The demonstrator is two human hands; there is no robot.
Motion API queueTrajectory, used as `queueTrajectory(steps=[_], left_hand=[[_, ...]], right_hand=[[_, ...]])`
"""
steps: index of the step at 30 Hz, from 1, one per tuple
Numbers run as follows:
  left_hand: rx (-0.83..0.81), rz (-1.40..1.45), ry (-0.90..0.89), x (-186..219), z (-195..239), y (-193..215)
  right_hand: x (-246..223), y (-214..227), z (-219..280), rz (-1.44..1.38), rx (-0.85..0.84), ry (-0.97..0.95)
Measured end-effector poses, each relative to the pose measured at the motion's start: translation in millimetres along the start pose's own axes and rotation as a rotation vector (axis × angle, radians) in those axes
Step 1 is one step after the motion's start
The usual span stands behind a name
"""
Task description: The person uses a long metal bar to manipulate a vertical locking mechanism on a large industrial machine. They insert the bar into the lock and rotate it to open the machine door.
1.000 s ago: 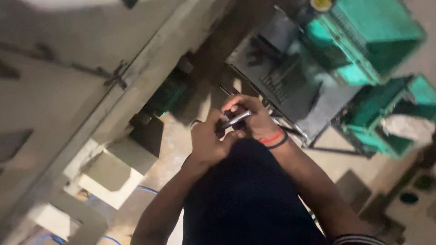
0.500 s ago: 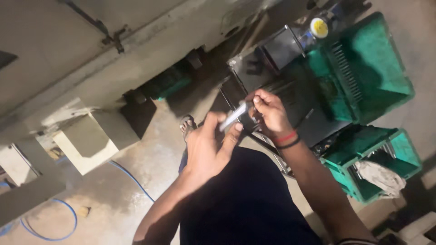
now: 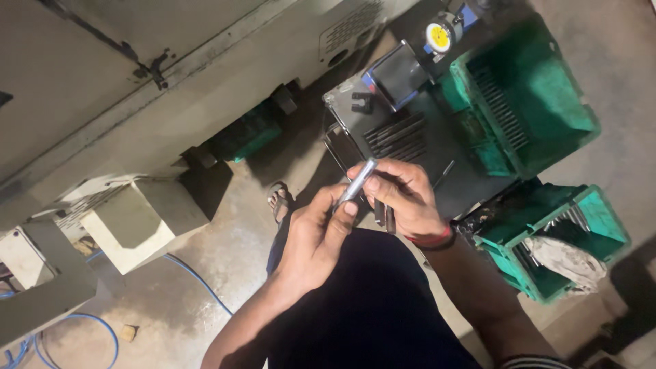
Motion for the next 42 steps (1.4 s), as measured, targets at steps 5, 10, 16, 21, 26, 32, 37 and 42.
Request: queueTrajectory(steps=[5,10,16,21,26,32,37,42], left_hand=[[0.014,0.009,0.007,1,5,-4],[0.124,-0.091,-0.121,9,11,4],[0.226,-0.192,-0.174,11,13,18],[0.205,-0.113,-0.015,-27,5,23],[0.105,-0.187,0.251,-119,-50,7],[-0.039,-0.531,0.148,-217,-158,-41],[-0.089,-0.71,-0.019,-242,-248,-81],[-0.1,-0.728,-0.079,-250,-285,-105]], right_hand=[[2,-2,3,-0.044,-0.002,0.015],[10,-2,3,-0.105,0.014,-0.005],[15,-16,-3,-0.087,0.006,0.003],[28,-21,-14,-0.097,0.078,-0.016],[64,16,-7,-0.198,0.406,-0.058],[108,80,67,-0.415,0.718,-0.011],[116,112,146,-0.52,0.885,0.179],[121,107,195,-0.55,1.136,0.277]])
Point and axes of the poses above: each hand's wrist, its own z-axis away from the middle knuckle, its own y-axis out of the back of the hand, x = y × z, the point moved 6 cm from there along -z, towards the middle knuckle, and after that the axes turned 13 degrees about -z, right-handed, at the moved point
